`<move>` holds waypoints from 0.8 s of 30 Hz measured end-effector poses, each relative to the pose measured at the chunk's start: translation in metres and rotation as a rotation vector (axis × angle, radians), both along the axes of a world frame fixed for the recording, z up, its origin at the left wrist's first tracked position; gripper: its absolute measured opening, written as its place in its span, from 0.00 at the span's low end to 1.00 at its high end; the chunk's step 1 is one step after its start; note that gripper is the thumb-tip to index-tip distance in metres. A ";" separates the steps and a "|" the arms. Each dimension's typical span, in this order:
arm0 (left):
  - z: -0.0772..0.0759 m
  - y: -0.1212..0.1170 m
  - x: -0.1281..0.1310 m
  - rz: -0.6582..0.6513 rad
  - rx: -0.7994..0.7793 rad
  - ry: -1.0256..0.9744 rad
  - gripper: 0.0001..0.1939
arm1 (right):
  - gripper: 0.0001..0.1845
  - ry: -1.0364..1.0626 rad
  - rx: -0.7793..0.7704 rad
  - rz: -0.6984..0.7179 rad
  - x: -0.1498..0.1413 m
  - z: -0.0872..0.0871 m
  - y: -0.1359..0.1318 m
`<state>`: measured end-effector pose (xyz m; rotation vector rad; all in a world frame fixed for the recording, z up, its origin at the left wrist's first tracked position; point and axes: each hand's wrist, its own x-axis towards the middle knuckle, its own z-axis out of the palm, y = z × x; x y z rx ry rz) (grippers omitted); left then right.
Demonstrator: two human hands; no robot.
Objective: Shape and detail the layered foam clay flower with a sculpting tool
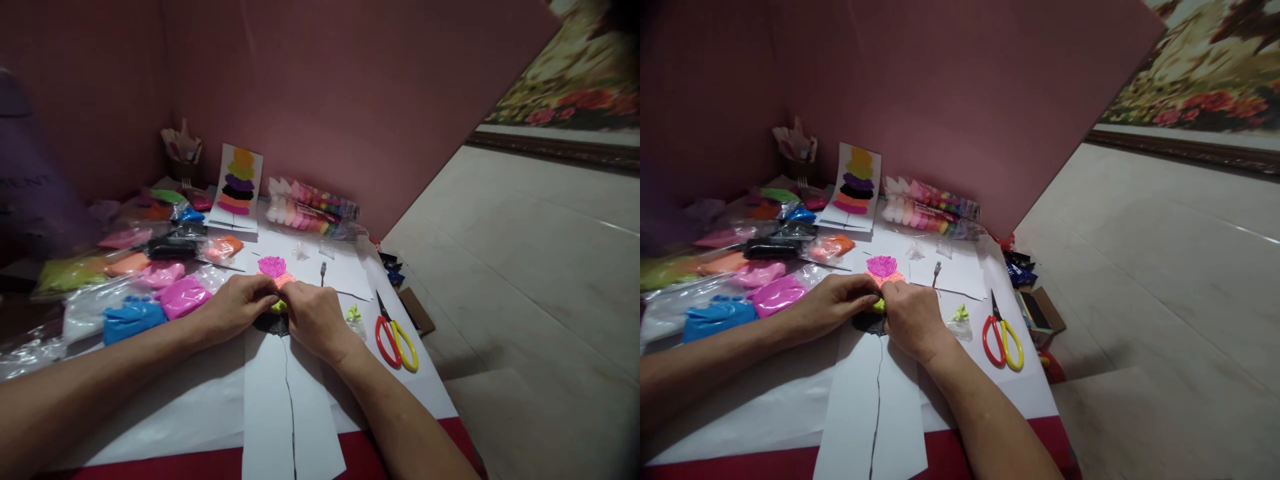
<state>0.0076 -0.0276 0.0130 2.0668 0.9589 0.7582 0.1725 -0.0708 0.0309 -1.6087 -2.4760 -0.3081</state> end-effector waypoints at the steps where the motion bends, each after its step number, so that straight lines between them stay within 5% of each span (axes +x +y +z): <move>1: 0.000 0.000 0.000 -0.001 -0.001 -0.002 0.09 | 0.05 0.004 -0.002 0.001 0.000 0.000 0.000; 12: 0.000 0.000 0.000 0.011 -0.047 -0.078 0.08 | 0.13 0.391 -0.120 -0.011 0.005 -0.001 0.005; 24: 0.000 0.003 0.000 0.018 -0.152 -0.189 0.08 | 0.06 0.669 -0.214 -0.044 0.005 -0.005 0.007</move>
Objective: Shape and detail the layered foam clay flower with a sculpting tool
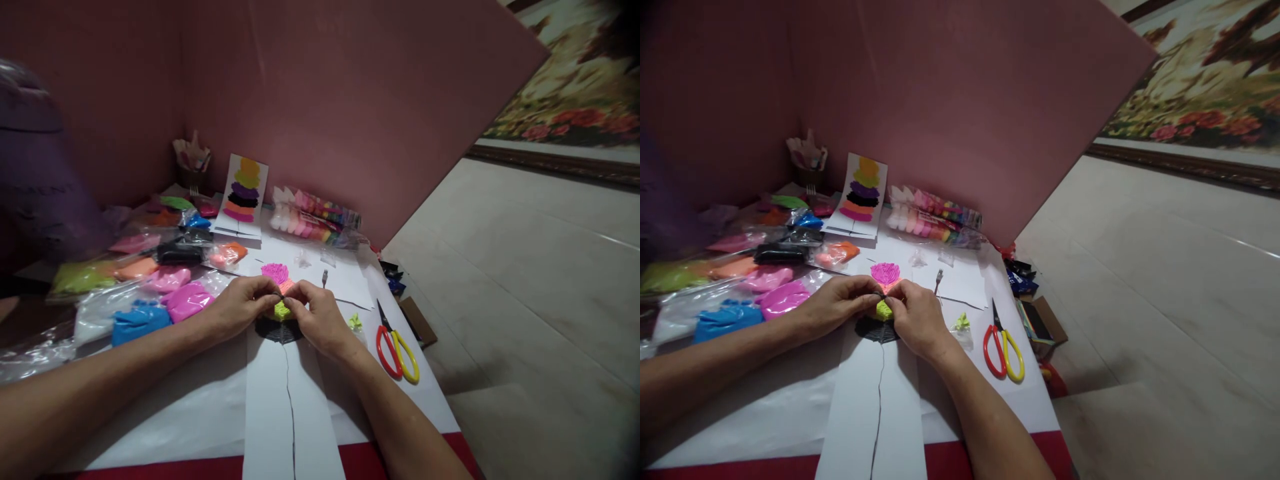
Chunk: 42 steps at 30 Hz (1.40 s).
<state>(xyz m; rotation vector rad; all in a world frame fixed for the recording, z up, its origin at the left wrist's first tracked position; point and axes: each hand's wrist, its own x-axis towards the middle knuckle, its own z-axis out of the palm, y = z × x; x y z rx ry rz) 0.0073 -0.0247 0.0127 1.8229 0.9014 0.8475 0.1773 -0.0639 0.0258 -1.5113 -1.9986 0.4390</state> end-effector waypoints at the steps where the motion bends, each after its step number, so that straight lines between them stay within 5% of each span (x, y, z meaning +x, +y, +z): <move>1: 0.000 0.000 0.000 0.002 -0.003 -0.001 0.08 | 0.06 -0.002 0.005 -0.007 0.000 0.000 0.000; 42: -0.001 -0.001 0.000 -0.012 0.026 0.044 0.12 | 0.04 0.106 0.044 -0.026 0.000 -0.004 0.003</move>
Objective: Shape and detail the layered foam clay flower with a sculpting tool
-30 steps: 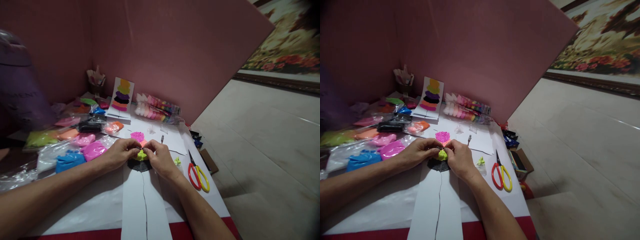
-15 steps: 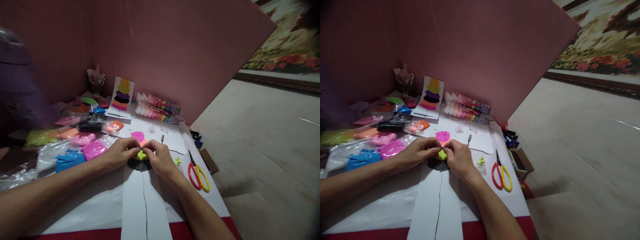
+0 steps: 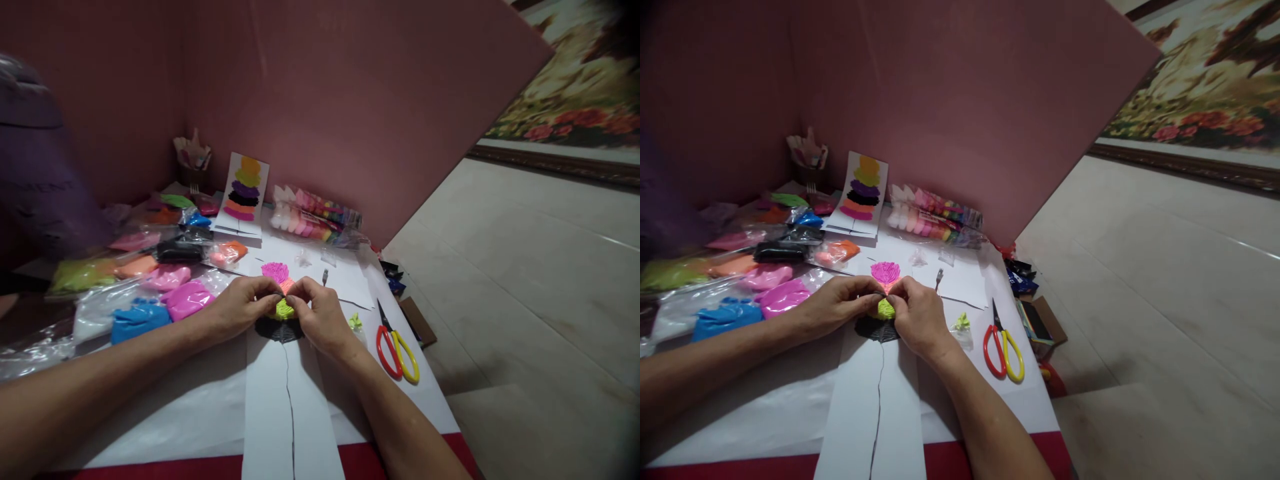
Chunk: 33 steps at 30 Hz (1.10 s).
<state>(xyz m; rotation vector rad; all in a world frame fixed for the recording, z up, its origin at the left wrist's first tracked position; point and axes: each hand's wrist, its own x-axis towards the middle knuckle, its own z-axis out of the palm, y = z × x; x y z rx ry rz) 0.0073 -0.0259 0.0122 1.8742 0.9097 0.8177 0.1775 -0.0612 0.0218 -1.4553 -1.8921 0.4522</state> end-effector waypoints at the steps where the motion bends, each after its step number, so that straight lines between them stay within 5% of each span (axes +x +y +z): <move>1: 0.000 0.000 0.000 0.003 -0.003 -0.003 0.12 | 0.04 0.006 -0.002 0.001 0.000 0.000 0.000; 33: 0.001 0.000 0.000 -0.054 -0.244 -0.192 0.10 | 0.05 0.162 -0.057 0.098 -0.001 0.003 0.000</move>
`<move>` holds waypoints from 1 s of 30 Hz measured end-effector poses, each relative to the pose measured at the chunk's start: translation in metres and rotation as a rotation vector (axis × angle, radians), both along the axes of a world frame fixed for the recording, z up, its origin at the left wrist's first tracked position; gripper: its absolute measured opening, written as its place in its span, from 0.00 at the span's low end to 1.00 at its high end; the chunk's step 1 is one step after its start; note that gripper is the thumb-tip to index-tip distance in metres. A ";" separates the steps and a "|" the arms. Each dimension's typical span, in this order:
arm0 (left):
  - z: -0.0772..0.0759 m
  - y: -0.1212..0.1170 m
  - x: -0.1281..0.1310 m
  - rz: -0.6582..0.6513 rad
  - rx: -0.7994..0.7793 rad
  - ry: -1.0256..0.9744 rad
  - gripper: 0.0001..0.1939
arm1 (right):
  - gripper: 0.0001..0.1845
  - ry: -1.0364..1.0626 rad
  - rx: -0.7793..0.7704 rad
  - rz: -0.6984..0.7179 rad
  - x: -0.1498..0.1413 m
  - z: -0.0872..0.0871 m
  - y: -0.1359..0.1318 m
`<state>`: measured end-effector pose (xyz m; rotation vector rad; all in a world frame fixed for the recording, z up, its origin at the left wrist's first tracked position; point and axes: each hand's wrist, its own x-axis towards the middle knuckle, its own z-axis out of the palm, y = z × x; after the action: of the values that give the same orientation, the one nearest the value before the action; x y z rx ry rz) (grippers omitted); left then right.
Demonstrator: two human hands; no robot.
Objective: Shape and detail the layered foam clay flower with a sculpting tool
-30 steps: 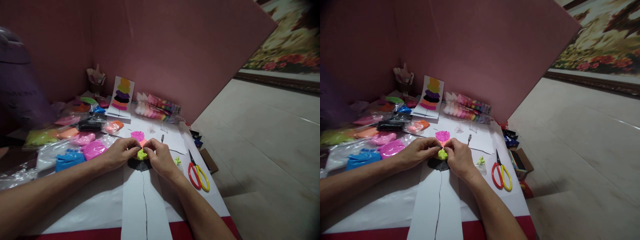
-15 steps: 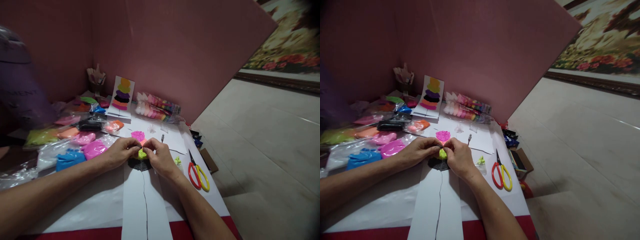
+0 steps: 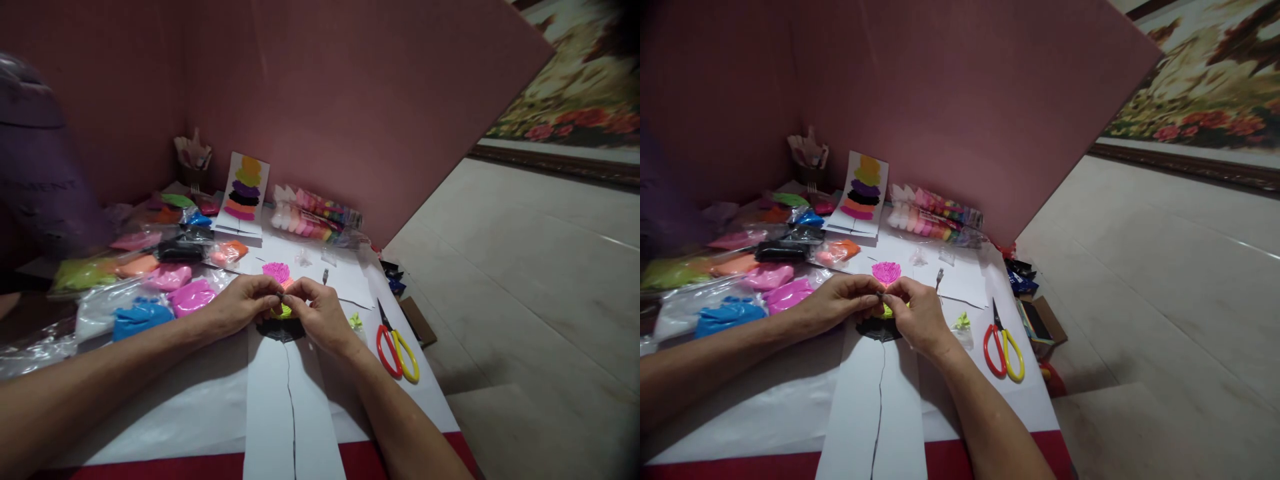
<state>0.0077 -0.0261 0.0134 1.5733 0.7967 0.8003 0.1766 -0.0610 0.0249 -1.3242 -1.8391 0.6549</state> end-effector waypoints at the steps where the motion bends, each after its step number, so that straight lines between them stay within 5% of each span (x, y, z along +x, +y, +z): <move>1: 0.000 0.000 0.000 0.002 -0.002 -0.001 0.10 | 0.05 -0.008 0.003 -0.015 0.000 0.000 0.000; 20: 0.000 0.001 -0.001 0.052 0.013 0.028 0.10 | 0.08 -0.021 0.063 -0.043 -0.001 0.000 0.000; 30: 0.003 0.001 -0.001 0.070 -0.007 0.005 0.12 | 0.12 0.184 -0.066 -0.048 0.002 -0.002 0.005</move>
<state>0.0064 -0.0251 0.0161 1.5493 0.8614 0.8437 0.1786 -0.0560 0.0230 -1.3011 -1.6456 0.7912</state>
